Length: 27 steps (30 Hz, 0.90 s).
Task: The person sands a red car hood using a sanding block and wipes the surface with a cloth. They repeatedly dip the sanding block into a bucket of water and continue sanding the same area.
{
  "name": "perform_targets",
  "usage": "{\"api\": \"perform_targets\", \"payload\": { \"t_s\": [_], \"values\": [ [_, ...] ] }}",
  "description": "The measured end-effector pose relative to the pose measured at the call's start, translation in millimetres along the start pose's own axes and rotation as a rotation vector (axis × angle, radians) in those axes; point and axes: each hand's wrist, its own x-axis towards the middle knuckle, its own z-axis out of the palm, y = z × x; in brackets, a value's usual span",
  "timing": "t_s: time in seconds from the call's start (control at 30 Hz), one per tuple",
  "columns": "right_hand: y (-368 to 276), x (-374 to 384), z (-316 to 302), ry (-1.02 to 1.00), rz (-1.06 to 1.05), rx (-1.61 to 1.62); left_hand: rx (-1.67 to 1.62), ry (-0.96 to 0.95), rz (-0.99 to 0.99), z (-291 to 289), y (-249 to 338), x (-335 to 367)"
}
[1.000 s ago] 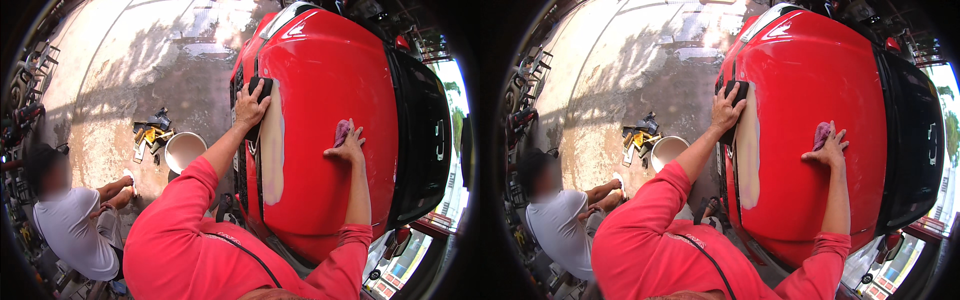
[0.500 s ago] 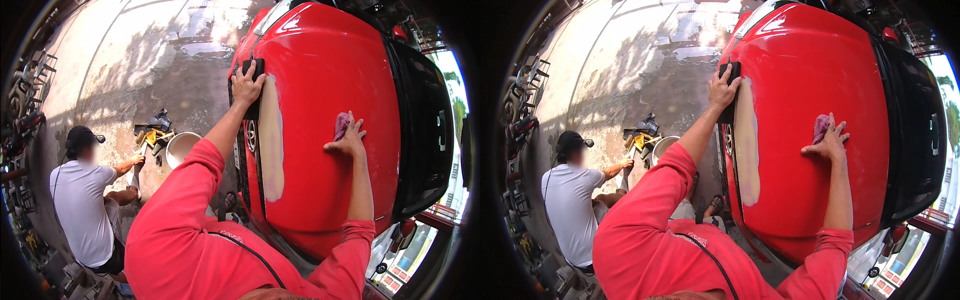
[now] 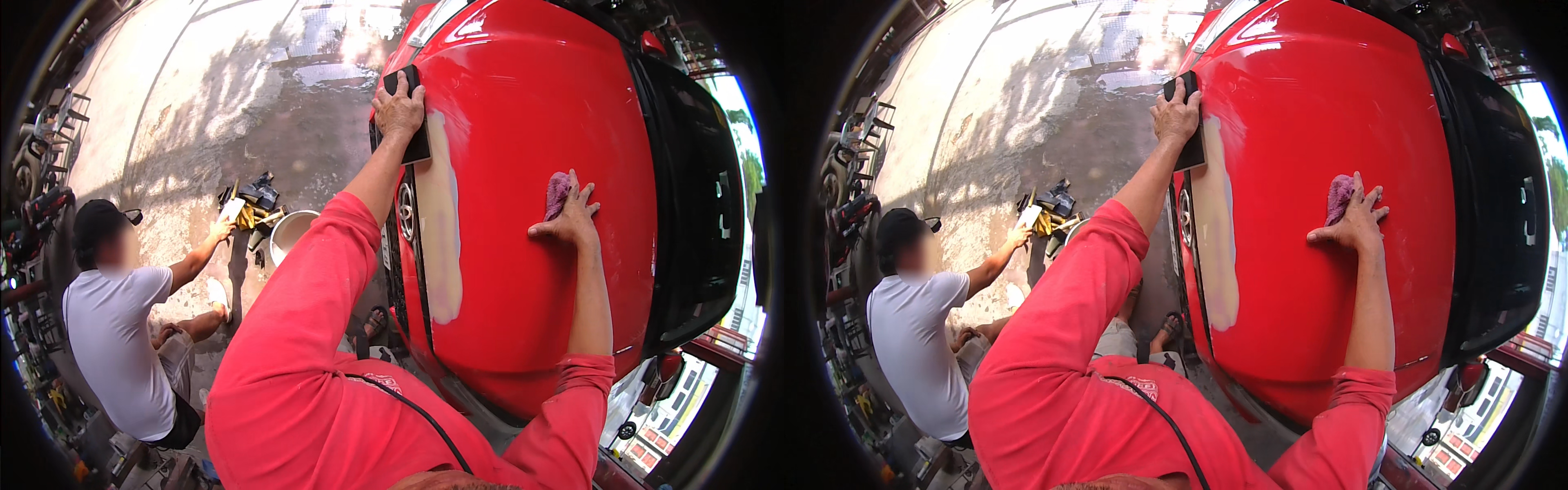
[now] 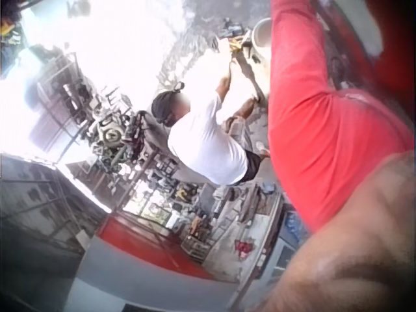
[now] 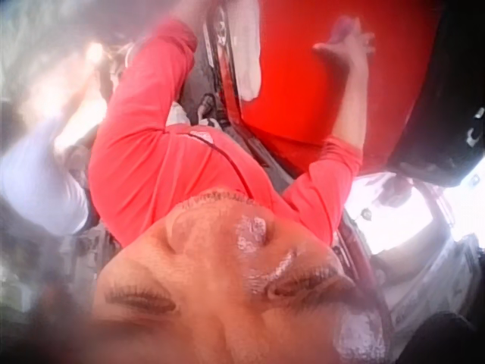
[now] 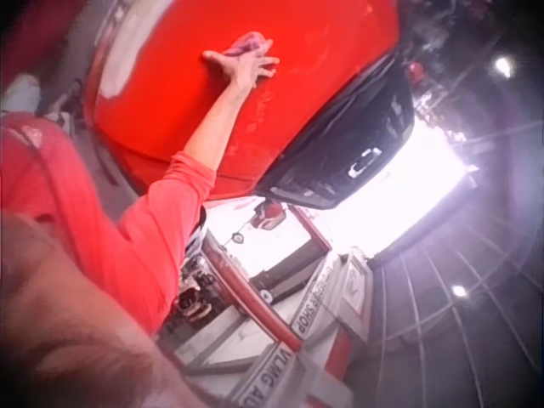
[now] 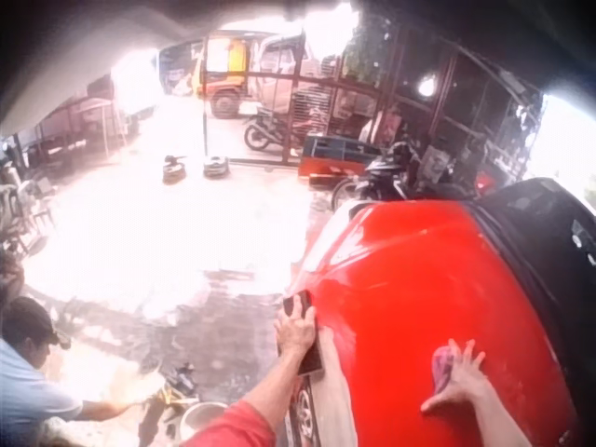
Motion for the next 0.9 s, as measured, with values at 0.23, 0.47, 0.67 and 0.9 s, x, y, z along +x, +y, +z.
{"api": "perform_targets", "payload": {
  "t_s": [0.23,0.47,0.67,0.9],
  "values": [
    [11,-10,-1,-0.027,0.078,-0.018,0.004,-0.122,0.672,-7,17,-195],
    [-32,-9,-23,-0.018,0.015,-0.005,0.086,0.041,0.091,8,-67,10],
    [-3,-21,-17,-0.03,0.1,0.013,0.082,-0.146,0.568,-10,39,-259],
    [-24,-18,-17,0.018,-0.003,0.043,-0.08,0.029,-0.02,-7,-53,-90]
  ]
}}
